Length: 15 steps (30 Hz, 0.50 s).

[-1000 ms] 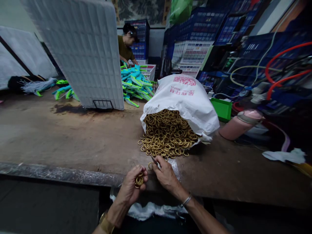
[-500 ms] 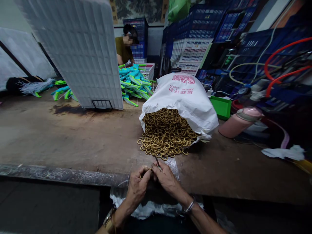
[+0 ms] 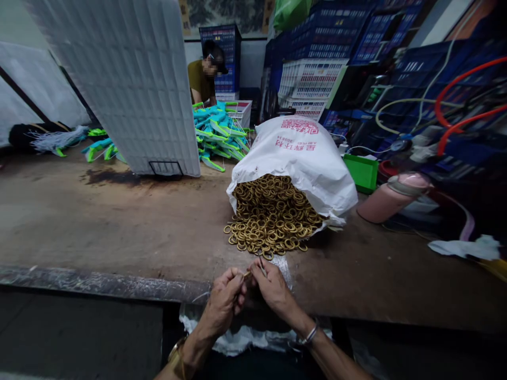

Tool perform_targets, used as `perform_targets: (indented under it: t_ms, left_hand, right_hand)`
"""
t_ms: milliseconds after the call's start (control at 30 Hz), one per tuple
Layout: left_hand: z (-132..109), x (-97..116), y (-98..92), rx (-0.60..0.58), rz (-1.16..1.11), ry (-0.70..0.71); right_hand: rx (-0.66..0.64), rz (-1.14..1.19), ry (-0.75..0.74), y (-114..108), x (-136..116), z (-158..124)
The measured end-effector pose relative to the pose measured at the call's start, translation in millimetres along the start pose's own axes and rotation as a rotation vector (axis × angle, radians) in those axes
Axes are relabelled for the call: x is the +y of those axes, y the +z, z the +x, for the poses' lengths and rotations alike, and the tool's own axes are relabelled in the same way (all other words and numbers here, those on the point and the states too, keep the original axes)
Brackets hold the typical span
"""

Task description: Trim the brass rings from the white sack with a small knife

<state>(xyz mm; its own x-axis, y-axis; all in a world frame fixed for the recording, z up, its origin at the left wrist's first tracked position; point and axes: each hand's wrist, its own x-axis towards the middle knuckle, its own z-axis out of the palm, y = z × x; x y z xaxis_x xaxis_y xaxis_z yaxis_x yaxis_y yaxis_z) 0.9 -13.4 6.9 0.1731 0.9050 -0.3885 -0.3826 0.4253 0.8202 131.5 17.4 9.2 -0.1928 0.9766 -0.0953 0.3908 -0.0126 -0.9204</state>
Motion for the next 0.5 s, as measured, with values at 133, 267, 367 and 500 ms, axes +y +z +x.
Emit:
perform_targets:
  t_ms: [133,267,367,500]
  left_hand:
    - [0,-3,0.5,0.025,-0.007,0.033]
    - [-1,-2,0.7,0.039,0.009,0.031]
    - [-1,0,0.8,0.064,0.038,0.019]
    - [-3,2,1.8,0.071,0.041,0.018]
  right_hand:
    - [-0.022,-0.338,-0.112,1,8,-6]
    - [-0.127,-0.551,-0.126,3,8,-10]
    - [-0.135,-0.63,-0.117,3,2,-11]
    - [-0.14,-0.713,-0.094,2,-5,-12]
